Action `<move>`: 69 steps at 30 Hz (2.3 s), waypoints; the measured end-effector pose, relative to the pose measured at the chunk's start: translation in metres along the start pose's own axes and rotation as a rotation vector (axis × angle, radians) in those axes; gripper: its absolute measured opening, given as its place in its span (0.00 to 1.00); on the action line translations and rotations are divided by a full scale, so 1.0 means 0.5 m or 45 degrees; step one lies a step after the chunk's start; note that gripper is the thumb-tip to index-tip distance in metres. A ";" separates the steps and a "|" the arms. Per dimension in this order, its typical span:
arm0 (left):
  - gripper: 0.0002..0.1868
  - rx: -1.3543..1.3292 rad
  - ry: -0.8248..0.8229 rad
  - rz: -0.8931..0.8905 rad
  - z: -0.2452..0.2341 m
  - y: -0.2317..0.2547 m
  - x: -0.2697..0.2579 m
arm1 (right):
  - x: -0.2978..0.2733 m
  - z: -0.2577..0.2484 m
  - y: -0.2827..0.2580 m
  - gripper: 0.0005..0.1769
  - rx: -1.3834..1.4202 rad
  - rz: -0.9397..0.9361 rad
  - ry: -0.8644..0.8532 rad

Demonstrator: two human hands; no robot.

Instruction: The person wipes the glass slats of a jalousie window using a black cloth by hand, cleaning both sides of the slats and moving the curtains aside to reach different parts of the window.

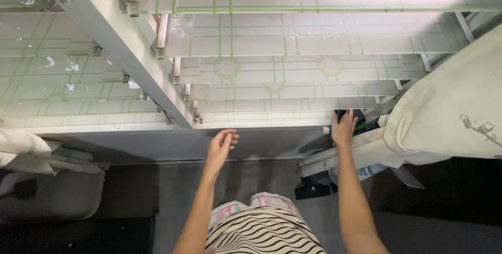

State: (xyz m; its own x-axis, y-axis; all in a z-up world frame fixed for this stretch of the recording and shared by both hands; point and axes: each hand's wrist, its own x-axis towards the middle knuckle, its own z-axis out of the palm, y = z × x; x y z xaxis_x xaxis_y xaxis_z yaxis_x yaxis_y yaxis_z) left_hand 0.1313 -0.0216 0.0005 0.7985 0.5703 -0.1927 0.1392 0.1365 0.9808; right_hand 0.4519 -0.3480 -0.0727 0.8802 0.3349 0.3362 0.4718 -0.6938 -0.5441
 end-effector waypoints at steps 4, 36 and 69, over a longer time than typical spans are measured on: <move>0.15 0.005 0.044 0.012 -0.017 0.003 -0.020 | -0.020 0.129 -0.118 0.38 -0.301 -0.065 -0.131; 0.14 -0.002 -0.030 0.085 -0.013 0.053 0.005 | -0.223 -0.086 -0.096 0.26 1.791 0.933 0.435; 0.13 -0.058 -0.070 0.125 0.051 0.072 0.008 | 0.126 -0.096 -0.057 0.29 -0.328 -0.067 0.248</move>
State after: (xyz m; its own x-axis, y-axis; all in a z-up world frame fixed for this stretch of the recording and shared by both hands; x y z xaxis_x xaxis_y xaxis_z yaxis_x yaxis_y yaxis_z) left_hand 0.1545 -0.0352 0.0357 0.8380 0.5378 -0.0928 0.0329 0.1200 0.9922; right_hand 0.4913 -0.3380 0.0008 0.8169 0.2634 0.5131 0.4659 -0.8257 -0.3180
